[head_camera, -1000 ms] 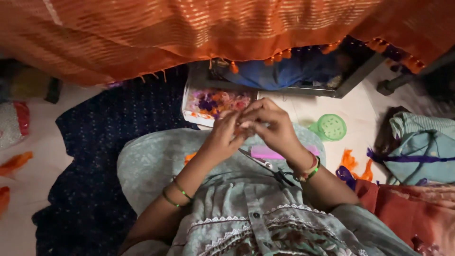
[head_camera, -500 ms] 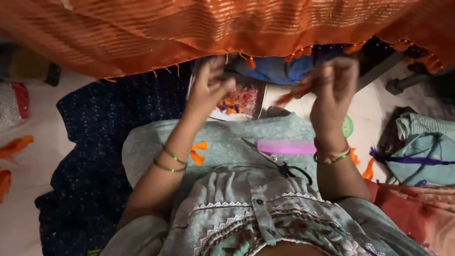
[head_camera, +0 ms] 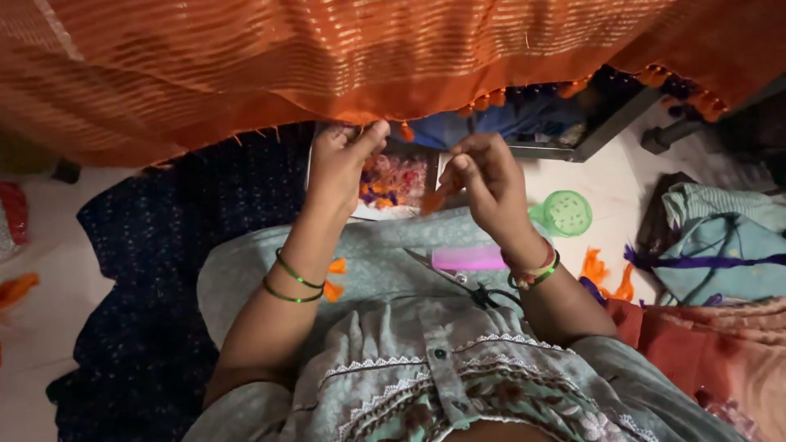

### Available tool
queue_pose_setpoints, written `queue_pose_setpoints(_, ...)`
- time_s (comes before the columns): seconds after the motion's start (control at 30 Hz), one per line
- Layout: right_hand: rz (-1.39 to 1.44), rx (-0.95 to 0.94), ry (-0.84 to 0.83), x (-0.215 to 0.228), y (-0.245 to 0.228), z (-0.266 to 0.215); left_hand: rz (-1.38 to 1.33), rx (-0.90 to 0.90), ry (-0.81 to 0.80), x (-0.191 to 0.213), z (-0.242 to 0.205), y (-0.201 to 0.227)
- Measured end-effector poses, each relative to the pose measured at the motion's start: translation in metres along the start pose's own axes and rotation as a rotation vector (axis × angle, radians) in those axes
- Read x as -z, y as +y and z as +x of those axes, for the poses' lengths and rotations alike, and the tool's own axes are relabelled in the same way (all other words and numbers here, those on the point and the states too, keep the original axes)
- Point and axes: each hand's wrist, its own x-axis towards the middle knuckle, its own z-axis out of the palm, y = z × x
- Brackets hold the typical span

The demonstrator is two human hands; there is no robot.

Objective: Trimming and attaching decorative tassels to the edge of a garment.

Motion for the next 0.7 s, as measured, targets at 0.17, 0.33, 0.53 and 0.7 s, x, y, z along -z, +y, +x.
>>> queue_pose_setpoints(0.17,0.049,-0.026,-0.015,-0.007,-0.008,0.002,0.017,0.058,0.016,-0.001,-0.008,0.003)
queue_pose_setpoints(0.33,-0.231,0.166,-0.057,-0.015,-0.024,0.012,0.027,-0.003,-0.028,-0.001,-0.019,0.004)
queue_pose_setpoints(0.53,-0.372,0.272,-0.111,-0.024,-0.046,0.024,0.046,-0.024,-0.061,-0.005,-0.029,0.006)
queue_pose_setpoints(0.7,-0.534,0.350,-0.099,-0.025,-0.046,0.028,0.007,-0.050,-0.093,-0.012,-0.040,0.017)
